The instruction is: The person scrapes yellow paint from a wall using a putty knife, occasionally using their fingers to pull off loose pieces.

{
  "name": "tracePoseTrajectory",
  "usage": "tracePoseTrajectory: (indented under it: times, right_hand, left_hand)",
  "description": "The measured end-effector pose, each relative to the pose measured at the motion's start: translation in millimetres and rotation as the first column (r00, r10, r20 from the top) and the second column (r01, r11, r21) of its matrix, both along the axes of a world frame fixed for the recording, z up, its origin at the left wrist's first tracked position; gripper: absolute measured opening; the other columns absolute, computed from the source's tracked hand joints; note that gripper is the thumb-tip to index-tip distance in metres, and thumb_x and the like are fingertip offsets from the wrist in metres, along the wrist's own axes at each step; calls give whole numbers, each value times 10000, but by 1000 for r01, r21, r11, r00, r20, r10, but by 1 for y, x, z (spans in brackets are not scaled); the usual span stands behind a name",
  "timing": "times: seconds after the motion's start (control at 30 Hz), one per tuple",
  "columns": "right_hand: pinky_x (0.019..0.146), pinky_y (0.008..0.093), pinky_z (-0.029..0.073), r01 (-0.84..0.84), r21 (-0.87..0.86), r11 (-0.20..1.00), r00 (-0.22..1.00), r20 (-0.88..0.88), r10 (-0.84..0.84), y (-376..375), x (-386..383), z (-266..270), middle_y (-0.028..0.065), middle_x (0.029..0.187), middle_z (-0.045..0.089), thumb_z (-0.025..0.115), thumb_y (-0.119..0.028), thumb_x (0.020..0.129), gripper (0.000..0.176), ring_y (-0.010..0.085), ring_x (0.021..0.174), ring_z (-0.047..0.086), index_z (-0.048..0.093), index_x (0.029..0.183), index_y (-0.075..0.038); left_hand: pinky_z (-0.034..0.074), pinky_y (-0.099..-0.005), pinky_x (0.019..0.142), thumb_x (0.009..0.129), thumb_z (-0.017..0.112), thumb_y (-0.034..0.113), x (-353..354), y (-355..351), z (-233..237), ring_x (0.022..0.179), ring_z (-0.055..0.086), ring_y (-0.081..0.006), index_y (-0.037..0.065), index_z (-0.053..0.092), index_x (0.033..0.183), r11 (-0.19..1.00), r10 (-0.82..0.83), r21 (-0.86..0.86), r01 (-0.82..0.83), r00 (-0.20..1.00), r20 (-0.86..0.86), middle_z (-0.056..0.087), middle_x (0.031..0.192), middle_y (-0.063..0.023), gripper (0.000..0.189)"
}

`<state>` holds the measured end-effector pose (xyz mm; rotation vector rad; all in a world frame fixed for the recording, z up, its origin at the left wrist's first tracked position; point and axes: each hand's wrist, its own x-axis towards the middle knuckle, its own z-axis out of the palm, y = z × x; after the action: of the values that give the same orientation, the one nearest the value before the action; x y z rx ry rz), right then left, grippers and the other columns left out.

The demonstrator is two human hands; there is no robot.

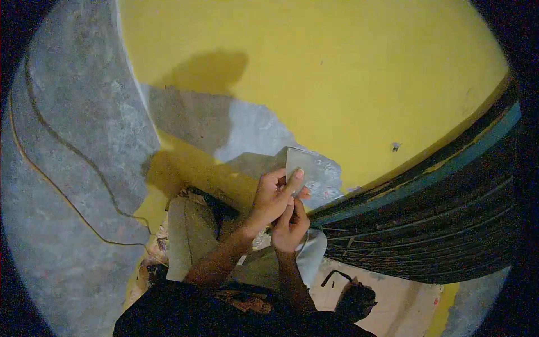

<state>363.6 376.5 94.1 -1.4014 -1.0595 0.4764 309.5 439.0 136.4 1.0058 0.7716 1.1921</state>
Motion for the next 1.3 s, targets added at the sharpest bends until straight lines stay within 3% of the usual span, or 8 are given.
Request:
tracePoseTrajectory:
  times: [0.57, 0.63, 0.73, 0.87, 1.0, 1.07, 1.13, 1.3]
  right_hand:
    - [533, 309, 432, -42, -41, 998, 947, 316, 53, 21, 19, 87, 131, 659, 588, 512, -239, 996, 336, 173, 582, 541, 630, 1062, 68]
    - [511, 377, 465, -96, -100, 990, 925, 357, 126, 31, 20, 103, 204, 661, 622, 514, -287, 985, 374, 283, 533, 616, 633, 1099, 49]
    - [518, 399, 466, -203, -96, 975, 873, 433, 224, 39, 14, 100, 229, 682, 617, 512, -289, 984, 368, 319, 565, 631, 625, 1101, 42]
    - [489, 261, 359, -132, 50, 990, 929, 355, 106, 14, 11, 35, 17, 609, 494, 473, -241, 1018, 305, 67, 553, 438, 605, 1064, 31]
    - [529, 244, 380, -18, -31, 999, 1000, 20, 19, -10, 13, 17, -10, 702, 491, 495, -260, 1009, 315, 78, 573, 429, 567, 1087, 36]
    - [564, 245, 398, 68, 164, 984, 940, 319, -118, -15, 15, 16, 41, 805, 535, 501, -236, 1003, 306, 99, 612, 463, 548, 1114, 46]
    - [624, 269, 442, 67, 146, 987, 891, 437, -125, -20, 18, 27, 101, 923, 566, 512, -215, 996, 302, 151, 678, 525, 535, 1140, 49]
    - [645, 315, 480, 107, -64, 992, 913, 402, -73, -25, 14, 49, 106, 805, 614, 537, -193, 982, 287, 186, 666, 552, 543, 1122, 58]
  left_hand:
    - [533, -283, 564, 963, 583, 410, 2, 19, 47, 617, 676, -188, 16, 592, 836, 979, 190, 102, -176, 971, -145, 677, 722, -122, 414]
    - [521, -268, 580, 970, 573, 405, -4, 29, 65, 642, 676, -180, 35, 565, 804, 994, 105, -15, -105, 955, 276, 678, 732, -111, 405]
    - [505, -263, 556, 981, 545, 418, -11, 27, 56, 628, 671, -175, 54, 554, 805, 983, 185, -45, -180, 940, 287, 673, 715, -110, 405]
    - [490, -283, 760, 1004, 469, 455, -7, 16, 1, 883, 630, -162, 32, 574, 922, 896, 427, 193, -399, 895, -131, 667, 947, -107, 443]
    - [462, -285, 788, 1008, 501, 367, -10, -4, 1, 873, 564, -130, 19, 584, 1046, 988, 93, 112, -102, 993, 78, 602, 932, -71, 360]
    - [463, -283, 772, 1005, 522, 311, -9, -17, 0, 833, 551, -117, 18, 575, 1052, 987, 86, 116, -111, 976, 199, 600, 895, -35, 301]
    - [474, -265, 679, 1002, 532, 297, -15, -20, -10, 759, 572, -94, 17, 578, 1068, 904, 261, 415, -105, 904, -340, 645, 874, -23, 291]
    - [450, -234, 550, 995, 551, 286, 6, -9, -2, 668, 576, -55, 13, 590, 1074, 992, 43, 115, -41, 999, -9, 673, 828, -34, 286]
